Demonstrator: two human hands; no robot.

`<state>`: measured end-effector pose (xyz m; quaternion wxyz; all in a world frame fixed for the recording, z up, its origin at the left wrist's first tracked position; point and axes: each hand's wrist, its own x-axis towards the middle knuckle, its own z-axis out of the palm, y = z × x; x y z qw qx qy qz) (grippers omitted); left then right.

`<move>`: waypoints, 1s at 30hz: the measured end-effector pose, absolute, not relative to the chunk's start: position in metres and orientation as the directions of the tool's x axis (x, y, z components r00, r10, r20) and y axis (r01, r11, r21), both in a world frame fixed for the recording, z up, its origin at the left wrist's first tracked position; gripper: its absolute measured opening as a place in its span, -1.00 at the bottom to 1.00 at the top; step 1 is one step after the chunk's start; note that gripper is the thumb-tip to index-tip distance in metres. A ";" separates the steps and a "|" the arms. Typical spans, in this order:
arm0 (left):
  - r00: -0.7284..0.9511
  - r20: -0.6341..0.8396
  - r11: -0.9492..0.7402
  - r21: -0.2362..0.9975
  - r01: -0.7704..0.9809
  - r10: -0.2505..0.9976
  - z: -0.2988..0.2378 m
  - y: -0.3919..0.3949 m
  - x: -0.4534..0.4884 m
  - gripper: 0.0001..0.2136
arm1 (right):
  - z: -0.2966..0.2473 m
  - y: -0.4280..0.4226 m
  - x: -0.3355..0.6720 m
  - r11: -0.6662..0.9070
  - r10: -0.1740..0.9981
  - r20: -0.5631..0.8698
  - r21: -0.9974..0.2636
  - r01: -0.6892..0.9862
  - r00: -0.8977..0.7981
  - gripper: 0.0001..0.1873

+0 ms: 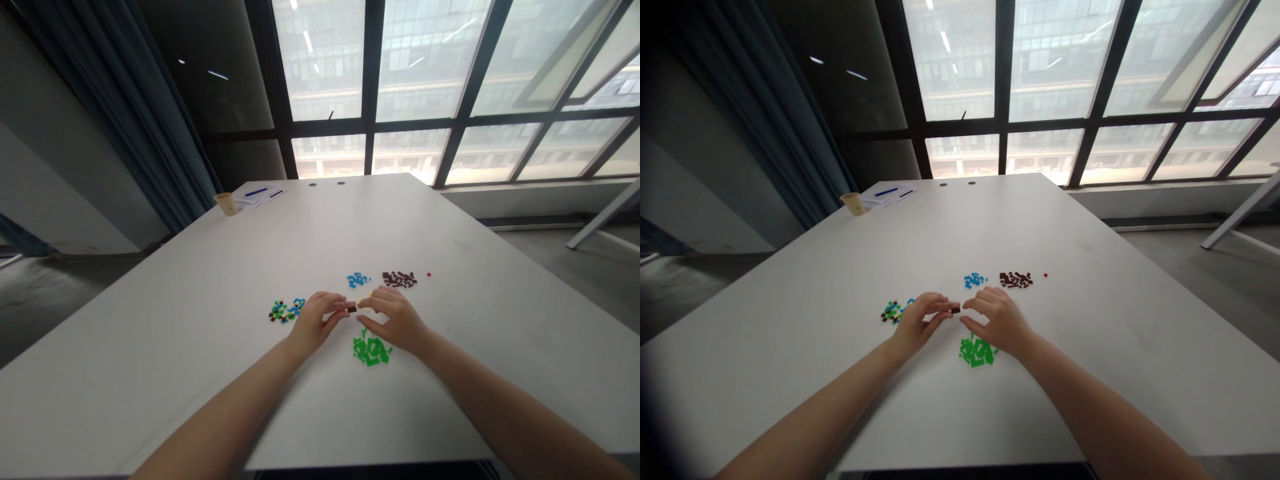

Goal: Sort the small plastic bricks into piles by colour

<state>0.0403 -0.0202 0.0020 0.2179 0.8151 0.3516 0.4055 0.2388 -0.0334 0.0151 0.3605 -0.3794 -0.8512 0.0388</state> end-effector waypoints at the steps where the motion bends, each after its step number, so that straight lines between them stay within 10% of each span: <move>1: 0.424 0.511 -0.661 0.637 0.398 0.748 0.001 -0.020 0.040 -0.82 | 0.015 -0.034 0.238 0.712 0.669 0.594 -0.337 0.616 -0.447 -0.86; 13: 0.372 0.511 -0.632 0.607 0.482 0.775 0.002 -0.020 0.040 -0.73 | 0.017 -0.029 0.244 0.688 0.680 0.598 -0.322 0.650 -0.424 -0.89; 23: 0.288 0.389 -0.484 0.671 0.562 0.875 0.017 -0.008 0.024 -0.76 | 0.010 0.015 0.337 -0.296 0.911 0.251 -0.151 0.943 0.326 -0.74; 30: 0.234 0.353 -0.419 0.668 0.614 0.906 0.017 -0.001 0.018 -0.76 | -0.003 0.016 0.339 -0.309 0.945 0.082 -0.092 0.947 0.316 -0.77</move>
